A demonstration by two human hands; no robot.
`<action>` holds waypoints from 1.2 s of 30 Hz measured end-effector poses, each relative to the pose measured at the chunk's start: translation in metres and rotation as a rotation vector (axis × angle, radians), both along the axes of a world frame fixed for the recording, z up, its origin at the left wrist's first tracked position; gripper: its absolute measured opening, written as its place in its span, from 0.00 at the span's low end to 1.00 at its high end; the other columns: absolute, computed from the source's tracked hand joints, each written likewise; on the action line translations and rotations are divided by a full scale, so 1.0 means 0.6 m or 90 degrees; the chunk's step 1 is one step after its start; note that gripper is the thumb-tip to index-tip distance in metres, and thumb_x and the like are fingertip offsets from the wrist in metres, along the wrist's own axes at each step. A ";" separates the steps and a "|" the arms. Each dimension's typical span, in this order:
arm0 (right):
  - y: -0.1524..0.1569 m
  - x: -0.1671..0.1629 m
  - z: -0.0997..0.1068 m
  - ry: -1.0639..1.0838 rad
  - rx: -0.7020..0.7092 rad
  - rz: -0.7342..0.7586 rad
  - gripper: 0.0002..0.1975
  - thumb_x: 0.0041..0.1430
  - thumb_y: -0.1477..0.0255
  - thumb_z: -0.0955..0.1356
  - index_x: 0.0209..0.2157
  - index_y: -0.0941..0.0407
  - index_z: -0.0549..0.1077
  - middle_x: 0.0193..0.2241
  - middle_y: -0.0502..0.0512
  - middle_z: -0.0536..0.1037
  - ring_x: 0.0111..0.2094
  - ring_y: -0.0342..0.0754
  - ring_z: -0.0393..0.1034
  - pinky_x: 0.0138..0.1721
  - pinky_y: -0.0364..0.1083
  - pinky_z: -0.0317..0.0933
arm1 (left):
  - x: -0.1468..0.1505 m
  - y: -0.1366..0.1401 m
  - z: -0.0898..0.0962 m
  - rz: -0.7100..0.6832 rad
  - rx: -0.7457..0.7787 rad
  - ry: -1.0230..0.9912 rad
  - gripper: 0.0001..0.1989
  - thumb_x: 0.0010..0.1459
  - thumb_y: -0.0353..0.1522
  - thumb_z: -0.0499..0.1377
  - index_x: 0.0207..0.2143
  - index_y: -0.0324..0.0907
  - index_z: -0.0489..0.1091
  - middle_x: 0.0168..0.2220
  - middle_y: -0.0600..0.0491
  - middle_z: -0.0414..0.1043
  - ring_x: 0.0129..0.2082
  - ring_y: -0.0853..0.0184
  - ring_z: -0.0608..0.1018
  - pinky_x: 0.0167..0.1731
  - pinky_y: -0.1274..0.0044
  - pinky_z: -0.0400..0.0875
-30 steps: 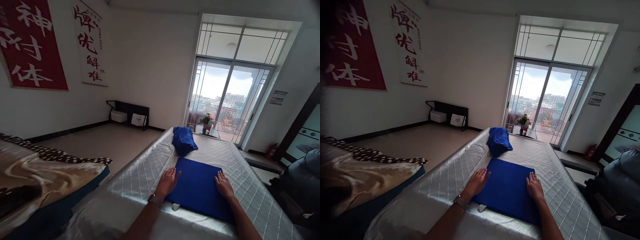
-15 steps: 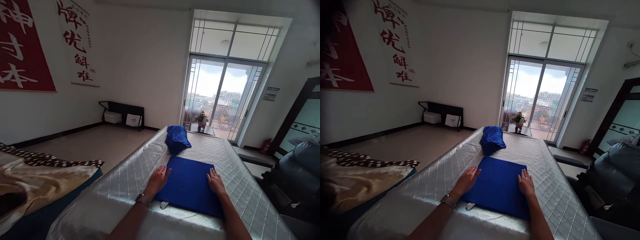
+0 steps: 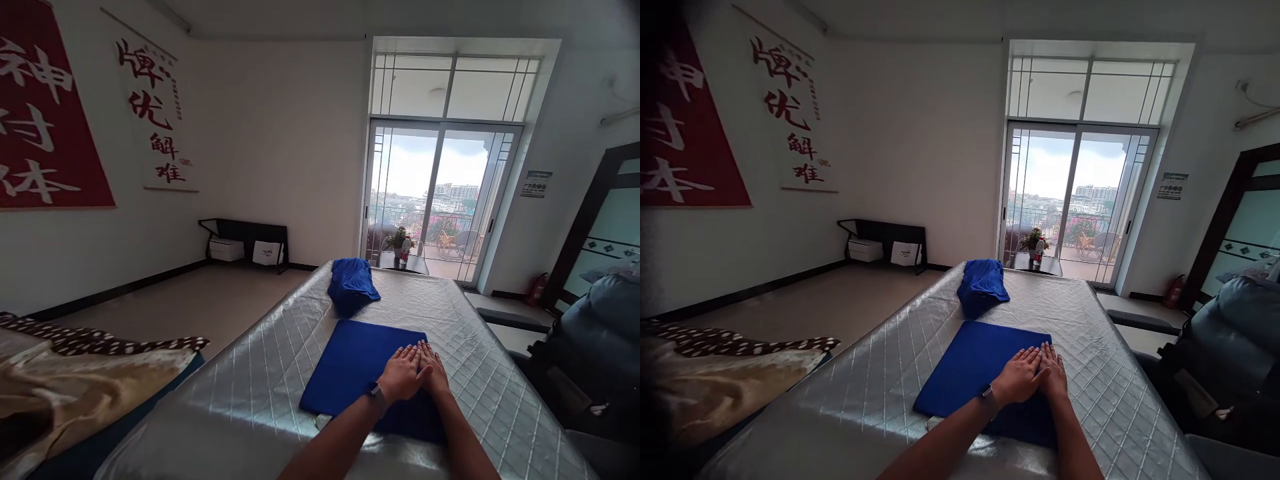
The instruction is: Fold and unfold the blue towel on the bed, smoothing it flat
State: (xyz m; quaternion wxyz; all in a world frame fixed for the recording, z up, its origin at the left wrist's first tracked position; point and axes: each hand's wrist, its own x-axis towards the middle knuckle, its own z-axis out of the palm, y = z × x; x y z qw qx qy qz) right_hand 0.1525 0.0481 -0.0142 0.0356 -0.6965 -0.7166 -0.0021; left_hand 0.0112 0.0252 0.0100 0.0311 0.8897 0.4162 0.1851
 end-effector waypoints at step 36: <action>0.051 -0.020 0.050 0.021 -0.024 -0.055 0.34 0.70 0.60 0.50 0.71 0.63 0.47 0.72 0.60 0.48 0.73 0.49 0.36 0.70 0.53 0.34 | -0.300 0.068 -0.041 0.345 -0.036 0.016 0.44 0.68 0.55 0.33 0.69 0.30 0.54 0.71 0.37 0.51 0.71 0.55 0.55 0.68 0.63 0.50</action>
